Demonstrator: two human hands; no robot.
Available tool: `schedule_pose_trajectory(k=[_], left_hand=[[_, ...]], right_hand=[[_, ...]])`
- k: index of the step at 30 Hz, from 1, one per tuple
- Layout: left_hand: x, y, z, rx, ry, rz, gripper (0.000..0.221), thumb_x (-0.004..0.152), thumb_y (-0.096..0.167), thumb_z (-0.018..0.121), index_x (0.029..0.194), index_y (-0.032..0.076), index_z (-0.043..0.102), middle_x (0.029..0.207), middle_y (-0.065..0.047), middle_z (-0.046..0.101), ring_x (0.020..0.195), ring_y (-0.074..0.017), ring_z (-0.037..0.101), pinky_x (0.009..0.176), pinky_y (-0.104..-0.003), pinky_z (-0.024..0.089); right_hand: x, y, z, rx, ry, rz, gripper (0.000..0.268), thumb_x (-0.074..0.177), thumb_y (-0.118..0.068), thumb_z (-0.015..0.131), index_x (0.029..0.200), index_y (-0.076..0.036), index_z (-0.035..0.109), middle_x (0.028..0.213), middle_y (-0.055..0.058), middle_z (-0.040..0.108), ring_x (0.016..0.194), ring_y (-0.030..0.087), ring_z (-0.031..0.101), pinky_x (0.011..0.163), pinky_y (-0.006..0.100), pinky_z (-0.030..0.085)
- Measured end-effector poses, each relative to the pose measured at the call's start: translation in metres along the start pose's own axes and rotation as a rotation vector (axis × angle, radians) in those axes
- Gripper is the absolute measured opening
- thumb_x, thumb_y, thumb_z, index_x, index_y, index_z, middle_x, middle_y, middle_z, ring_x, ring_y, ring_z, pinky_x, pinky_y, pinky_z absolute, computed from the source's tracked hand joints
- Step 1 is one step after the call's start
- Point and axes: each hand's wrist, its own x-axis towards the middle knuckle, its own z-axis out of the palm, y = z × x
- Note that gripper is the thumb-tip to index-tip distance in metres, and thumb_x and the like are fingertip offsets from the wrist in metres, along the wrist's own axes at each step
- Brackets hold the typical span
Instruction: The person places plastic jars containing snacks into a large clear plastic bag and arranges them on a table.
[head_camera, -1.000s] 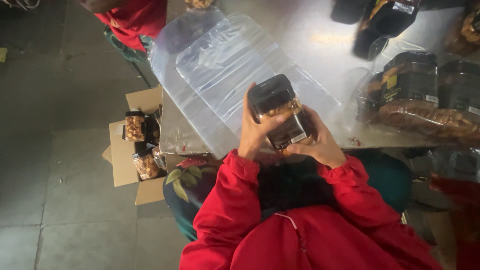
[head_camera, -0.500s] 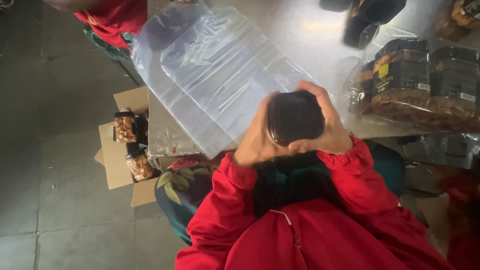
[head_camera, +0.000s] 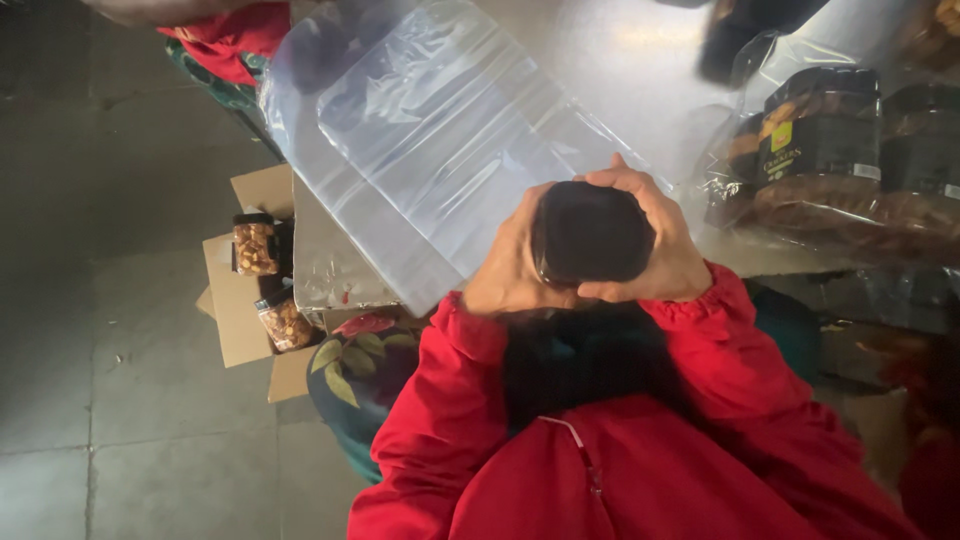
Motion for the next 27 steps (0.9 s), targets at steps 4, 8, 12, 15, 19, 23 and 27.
schedule_pose_trajectory(k=[4,8,12,15,19,23,27], left_hand=[[0.001,0.0,0.0,0.043,0.022,-0.026,0.102,0.058,0.013,0.093,0.147,0.004,0.044,0.131,-0.011,0.064,0.122,-0.0219,0.065,0.105,-0.037,0.055],[0.003,0.007,0.0,0.022,0.022,-0.056,0.101,0.058,0.012,0.092,0.147,0.004,0.044,0.13,-0.01,0.064,0.121,-0.0215,0.064,0.104,-0.037,0.055],[0.003,0.018,0.001,-0.073,0.013,-0.054,0.096,0.061,0.008,0.087,0.147,0.003,0.046,0.131,-0.01,0.063,0.123,-0.0213,0.062,0.108,-0.037,0.053],[0.001,0.023,0.003,-0.203,0.036,-0.17,0.09,0.064,0.01,0.083,0.146,0.002,0.046,0.128,-0.01,0.064,0.117,-0.0201,0.064,0.101,-0.037,0.055],[0.009,0.013,0.004,-0.054,0.058,-0.09,0.091,0.062,0.011,0.086,0.142,0.0,0.045,0.125,-0.012,0.066,0.115,-0.0231,0.066,0.102,-0.038,0.055],[0.012,-0.01,0.008,0.228,0.269,0.048,0.082,0.065,0.013,0.09,0.136,0.001,0.052,0.127,-0.015,0.065,0.113,-0.0271,0.067,0.099,-0.039,0.054],[0.005,-0.031,0.001,-0.128,0.483,0.001,0.079,0.079,0.014,0.083,0.147,0.002,0.044,0.134,-0.012,0.06,0.12,-0.0251,0.06,0.107,-0.038,0.048]], right_hand=[[0.003,0.0,-0.002,-0.017,-0.003,0.008,0.097,0.06,-0.028,0.095,0.142,-0.003,0.051,0.136,0.009,0.065,0.134,0.02,0.06,0.14,0.045,0.005],[0.005,-0.002,-0.001,0.046,0.003,0.062,0.095,0.061,-0.031,0.096,0.141,-0.004,0.052,0.134,0.009,0.065,0.132,0.02,0.06,0.139,0.046,0.011],[0.006,-0.004,-0.003,-0.153,0.001,-0.007,0.093,0.057,-0.028,0.095,0.137,-0.003,0.054,0.134,0.011,0.066,0.133,0.023,0.06,0.138,0.045,0.016],[0.007,-0.007,-0.004,-0.01,0.003,0.154,0.097,0.056,-0.036,0.096,0.137,-0.005,0.053,0.133,0.008,0.062,0.127,0.021,0.062,0.112,0.039,0.049],[0.012,0.0,-0.002,0.041,-0.035,0.042,0.105,0.066,-0.03,0.097,0.15,-0.003,0.042,0.139,0.011,0.058,0.131,0.025,0.059,0.113,0.039,0.05],[0.001,0.016,0.033,0.183,0.253,0.065,0.111,0.083,-0.028,0.089,0.166,-0.001,0.019,0.157,0.017,0.047,0.149,0.028,0.044,0.126,0.043,0.034],[-0.021,0.022,0.053,-0.191,0.294,0.033,0.101,0.086,-0.037,0.084,0.162,-0.001,0.027,0.159,0.024,0.045,0.15,0.037,0.046,0.123,0.046,0.039]])
